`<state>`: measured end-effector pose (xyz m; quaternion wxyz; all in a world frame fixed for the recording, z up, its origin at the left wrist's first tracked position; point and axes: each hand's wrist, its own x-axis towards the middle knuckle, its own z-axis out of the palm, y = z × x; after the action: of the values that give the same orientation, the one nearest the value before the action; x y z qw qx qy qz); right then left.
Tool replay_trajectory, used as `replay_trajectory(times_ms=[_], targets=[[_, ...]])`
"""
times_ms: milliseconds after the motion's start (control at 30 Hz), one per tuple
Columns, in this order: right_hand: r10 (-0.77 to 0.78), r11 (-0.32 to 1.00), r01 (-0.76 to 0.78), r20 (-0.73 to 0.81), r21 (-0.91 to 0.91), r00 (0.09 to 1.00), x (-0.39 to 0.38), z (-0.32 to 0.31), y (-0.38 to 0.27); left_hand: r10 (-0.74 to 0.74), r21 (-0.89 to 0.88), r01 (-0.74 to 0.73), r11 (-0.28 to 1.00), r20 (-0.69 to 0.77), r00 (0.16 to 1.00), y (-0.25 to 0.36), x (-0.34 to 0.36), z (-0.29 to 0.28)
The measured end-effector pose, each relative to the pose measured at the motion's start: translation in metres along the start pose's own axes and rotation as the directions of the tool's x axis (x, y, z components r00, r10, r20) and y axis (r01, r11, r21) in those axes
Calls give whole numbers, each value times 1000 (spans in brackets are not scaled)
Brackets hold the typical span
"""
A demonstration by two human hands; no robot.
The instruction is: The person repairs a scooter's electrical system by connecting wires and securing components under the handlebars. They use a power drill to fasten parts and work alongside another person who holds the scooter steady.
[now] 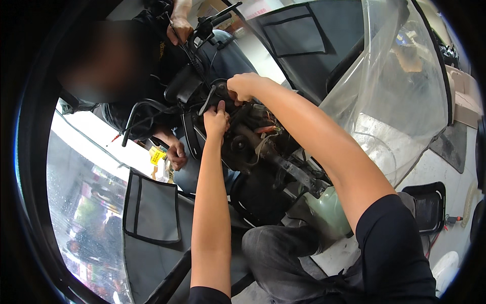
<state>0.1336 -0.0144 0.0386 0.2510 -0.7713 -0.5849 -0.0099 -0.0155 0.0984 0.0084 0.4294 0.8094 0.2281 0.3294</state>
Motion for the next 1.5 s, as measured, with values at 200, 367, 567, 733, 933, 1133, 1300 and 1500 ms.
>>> replay_trajectory(times_ms=[200, 367, 567, 733, 933, 1133, 1300, 1500], targets=[[-2, 1000, 1, -48, -31, 999, -1, 5, 1, 32, 58, -31, 998, -16, 999, -2, 4, -2], [25, 988, -52, -183, -143, 983, -11, 10, -10, 87, 395, -23, 918, -146, 985, 7, 6, 5], [29, 983, -82, -304, -163, 952, -11, 24, -8, 156, 387, -96, 917, -128, 979, -1, 11, 7], [-25, 979, -77, -482, -190, 876, -16, 41, -8, 151, 282, -124, 951, -76, 986, -12, 13, -1], [34, 983, -114, -463, -145, 886, -9, 45, 1, 102, 263, -85, 961, -52, 993, -7, 10, -3], [11, 981, -117, -553, -156, 833, -7, 53, 9, 51, 210, -40, 977, -46, 998, -1, 3, 0], [142, 985, -172, -523, -9, 840, -8, 55, 4, 67, 196, -55, 979, -59, 996, -8, 6, -1], [2, 959, 102, -368, 264, 930, -4, 34, 14, 263, 354, -233, 906, -39, 964, -14, 8, 1]])
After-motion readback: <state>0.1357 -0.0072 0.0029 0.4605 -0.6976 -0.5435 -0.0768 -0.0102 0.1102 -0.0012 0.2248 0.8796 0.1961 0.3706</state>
